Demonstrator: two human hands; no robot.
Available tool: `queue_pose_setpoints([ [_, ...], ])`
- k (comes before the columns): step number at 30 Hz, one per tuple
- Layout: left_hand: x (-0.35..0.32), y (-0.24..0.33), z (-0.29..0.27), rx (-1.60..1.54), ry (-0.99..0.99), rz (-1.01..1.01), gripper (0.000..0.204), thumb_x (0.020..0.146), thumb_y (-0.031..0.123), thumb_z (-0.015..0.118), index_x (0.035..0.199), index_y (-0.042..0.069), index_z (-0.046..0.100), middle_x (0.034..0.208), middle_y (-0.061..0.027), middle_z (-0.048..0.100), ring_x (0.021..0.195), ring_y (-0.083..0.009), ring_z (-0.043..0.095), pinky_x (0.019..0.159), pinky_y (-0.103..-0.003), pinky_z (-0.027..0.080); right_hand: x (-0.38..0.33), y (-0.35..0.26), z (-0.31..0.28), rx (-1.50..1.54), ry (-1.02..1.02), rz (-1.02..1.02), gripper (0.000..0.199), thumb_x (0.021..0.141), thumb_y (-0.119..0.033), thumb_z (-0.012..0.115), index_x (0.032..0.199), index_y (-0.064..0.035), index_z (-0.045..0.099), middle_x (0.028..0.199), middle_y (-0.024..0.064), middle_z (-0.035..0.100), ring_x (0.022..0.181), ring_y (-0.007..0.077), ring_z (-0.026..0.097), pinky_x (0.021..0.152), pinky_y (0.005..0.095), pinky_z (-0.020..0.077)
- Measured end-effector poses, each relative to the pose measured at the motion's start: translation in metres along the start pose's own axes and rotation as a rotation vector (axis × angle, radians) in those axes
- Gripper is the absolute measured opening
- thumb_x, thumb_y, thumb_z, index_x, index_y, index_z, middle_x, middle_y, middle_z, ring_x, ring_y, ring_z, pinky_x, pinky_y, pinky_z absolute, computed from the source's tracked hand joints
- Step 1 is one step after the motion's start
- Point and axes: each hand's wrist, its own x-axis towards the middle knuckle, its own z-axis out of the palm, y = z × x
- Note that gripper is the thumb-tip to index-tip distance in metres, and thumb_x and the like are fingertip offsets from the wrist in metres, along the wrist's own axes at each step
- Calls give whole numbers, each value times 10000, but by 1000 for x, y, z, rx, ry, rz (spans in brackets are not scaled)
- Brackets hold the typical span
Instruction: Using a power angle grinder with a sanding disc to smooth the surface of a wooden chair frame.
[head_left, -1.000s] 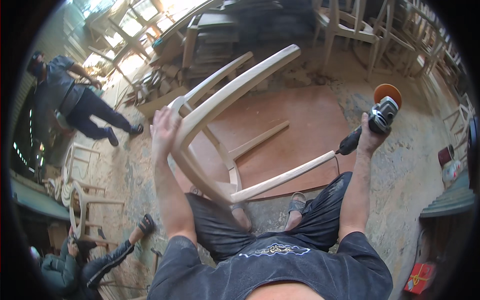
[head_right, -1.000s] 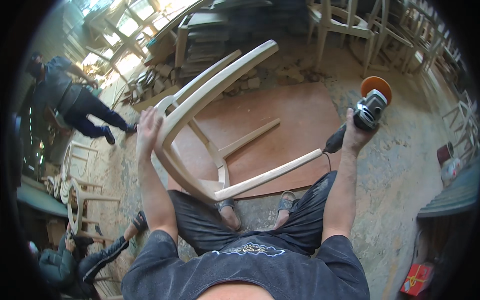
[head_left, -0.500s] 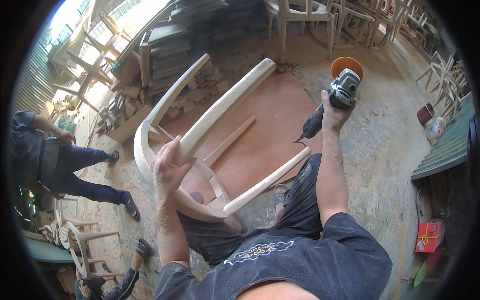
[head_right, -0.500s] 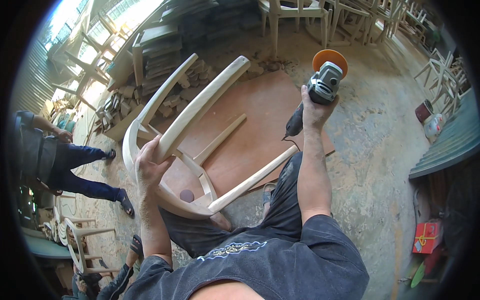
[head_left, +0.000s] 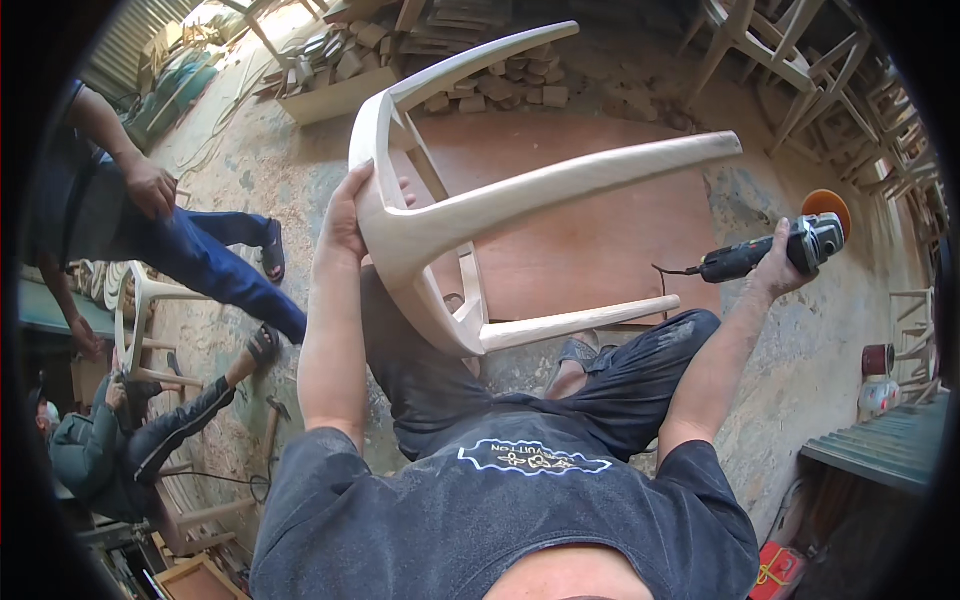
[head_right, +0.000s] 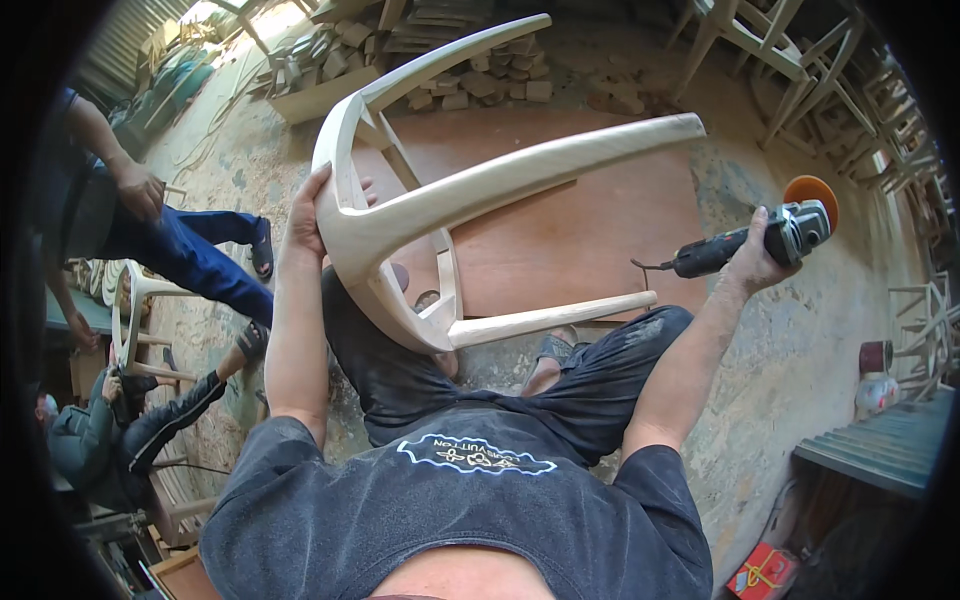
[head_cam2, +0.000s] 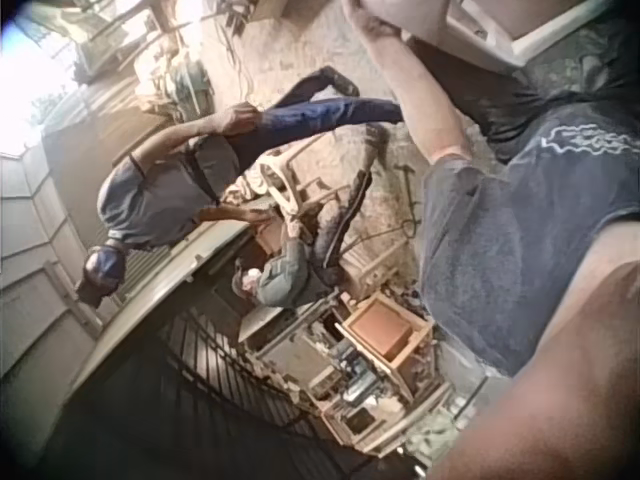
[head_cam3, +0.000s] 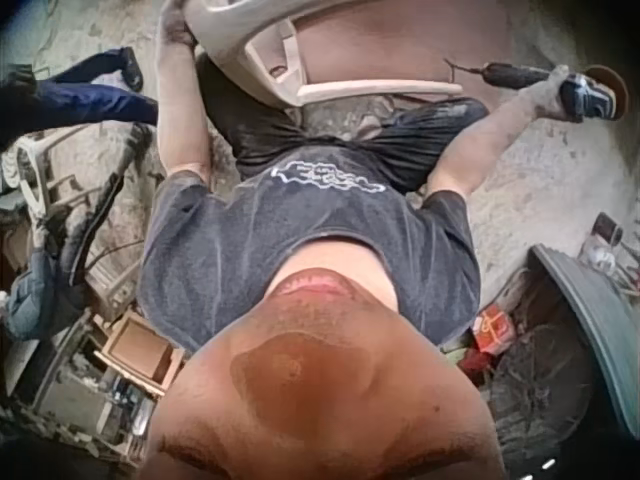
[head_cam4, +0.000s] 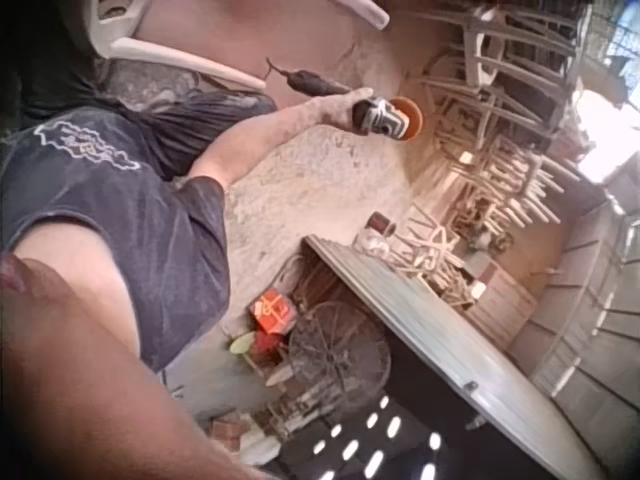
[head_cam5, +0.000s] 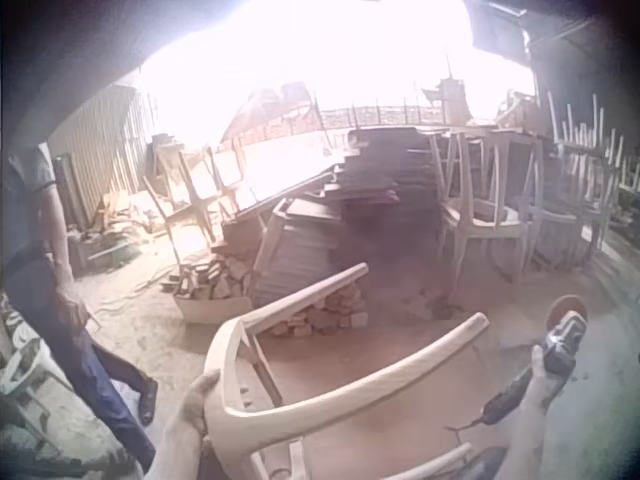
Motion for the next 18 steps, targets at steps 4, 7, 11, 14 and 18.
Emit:
queue_pose_setpoints([
  [4,7,-13,-14,-67,-154,59,540,935,340,670,1236,-96,565,1050,-230,701,897,-297,739,760,-422,655,0,0,3,49,59,77,838,762,-156,920,1340,68,356,1254,221,617,1076,299,691,988,403,594],
  [7,9,-24,-10,-92,-156,185,509,928,330,666,1189,-102,597,1028,-221,707,877,-276,739,733,-385,650,10,7,-5,-88,39,48,849,761,-184,925,1340,74,361,1253,222,620,1077,300,691,984,407,593],
  [11,42,-11,-12,-74,-222,159,473,921,309,661,1165,-94,617,1003,-195,707,864,-256,736,737,-353,634,14,13,-13,-122,57,36,844,753,-199,933,1321,79,374,1224,216,631,1052,300,698,963,400,599],
  [14,86,-1,-19,27,-248,255,453,937,293,640,1198,-76,614,1032,-186,697,918,-256,716,839,-378,609,17,13,-16,-111,68,-33,847,735,-202,948,1280,100,375,1188,219,637,1016,294,707,928,399,611],
  [18,112,-15,-16,110,-189,367,475,846,183,750,1217,-59,579,1084,-160,678,941,-237,711,812,-362,610,32,15,-34,-179,131,-107,833,741,-180,942,1265,99,358,1184,225,635,1017,293,704,912,405,614],
])
